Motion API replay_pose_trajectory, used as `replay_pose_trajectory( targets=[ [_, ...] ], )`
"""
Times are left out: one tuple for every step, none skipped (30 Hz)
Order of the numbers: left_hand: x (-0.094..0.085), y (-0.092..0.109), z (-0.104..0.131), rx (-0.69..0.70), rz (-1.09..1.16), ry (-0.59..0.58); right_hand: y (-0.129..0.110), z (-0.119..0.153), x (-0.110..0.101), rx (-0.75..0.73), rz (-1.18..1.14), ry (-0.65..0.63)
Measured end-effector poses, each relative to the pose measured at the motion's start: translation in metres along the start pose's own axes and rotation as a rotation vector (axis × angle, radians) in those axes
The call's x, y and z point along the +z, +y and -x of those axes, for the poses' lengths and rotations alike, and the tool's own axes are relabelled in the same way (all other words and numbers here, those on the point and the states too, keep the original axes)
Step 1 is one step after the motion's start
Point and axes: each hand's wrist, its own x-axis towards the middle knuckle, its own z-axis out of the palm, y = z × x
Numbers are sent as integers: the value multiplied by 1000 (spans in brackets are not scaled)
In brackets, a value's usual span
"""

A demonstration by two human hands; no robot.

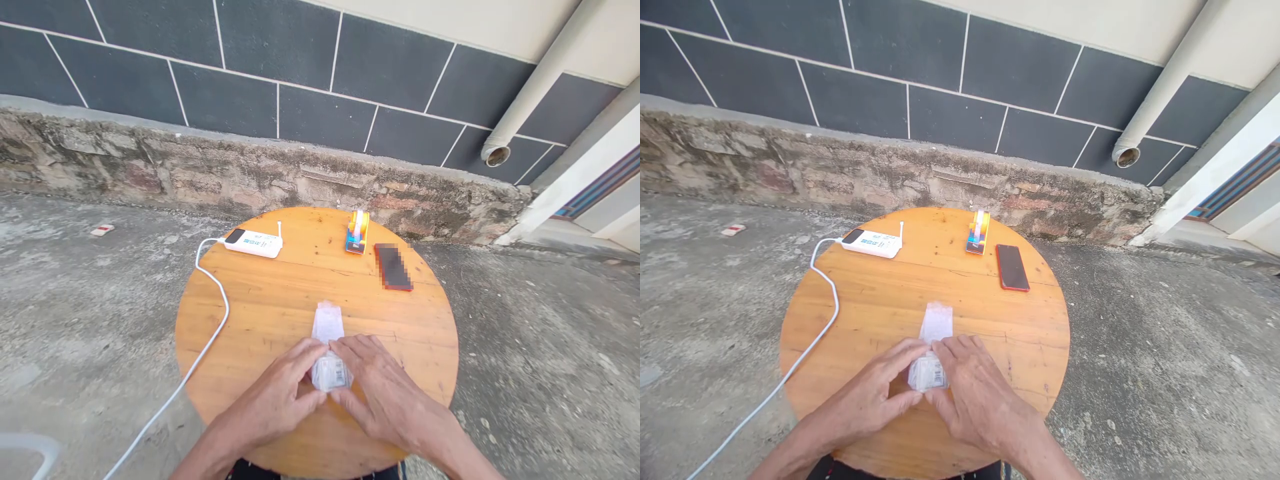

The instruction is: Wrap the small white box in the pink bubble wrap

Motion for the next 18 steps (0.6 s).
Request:
replay_pose_trajectory(
  targets=[
    [-1,1,-1,1,7,-6,-2,2,5,1,23,3],
    [-2,2,-3,3,15,-12,-4,3,10,8,45,23],
    [-3,2,-4,2,23,-18,-4,4,15,19,64,46],
    [-3,1,-5,-5,31,-23,-4,3,18,29,74,62],
    [-2,0,-6,-20,40,-22,-4,2,21,38,73,69],
    [-1,-2,-6,-43,50,-10,-3,1,22,44,62,67],
    [0,-3,-6,-69,60,12,-1,-1,21,45,47,62],
    [1,-5,-5,-94,68,39,0,-2,20,45,32,55],
    [1,-6,-4,-113,78,67,1,-4,17,49,22,48],
    [2,-7,-3,-123,89,90,2,-6,14,54,15,42],
    [2,-7,-2,-125,102,101,3,-7,11,57,10,34],
    [2,-7,-2,-123,118,102,4,-9,8,57,4,23],
    [2,-7,-2,-124,138,95,5,-12,5,54,-5,10],
    [2,-7,-3,-128,158,87,6,-14,2,48,-18,-2],
    [2,-6,-4,-137,176,77,8,-17,-1,37,-36,-15],
    [2,-6,-6,-150,189,66,9,-20,-4,26,-59,-32],
    [2,-7,-7,-164,194,57,12,-24,-7,18,-85,-56],
    [2,-7,-9,-179,194,49,14,-28,-10,13,-111,-85]
  ],
)
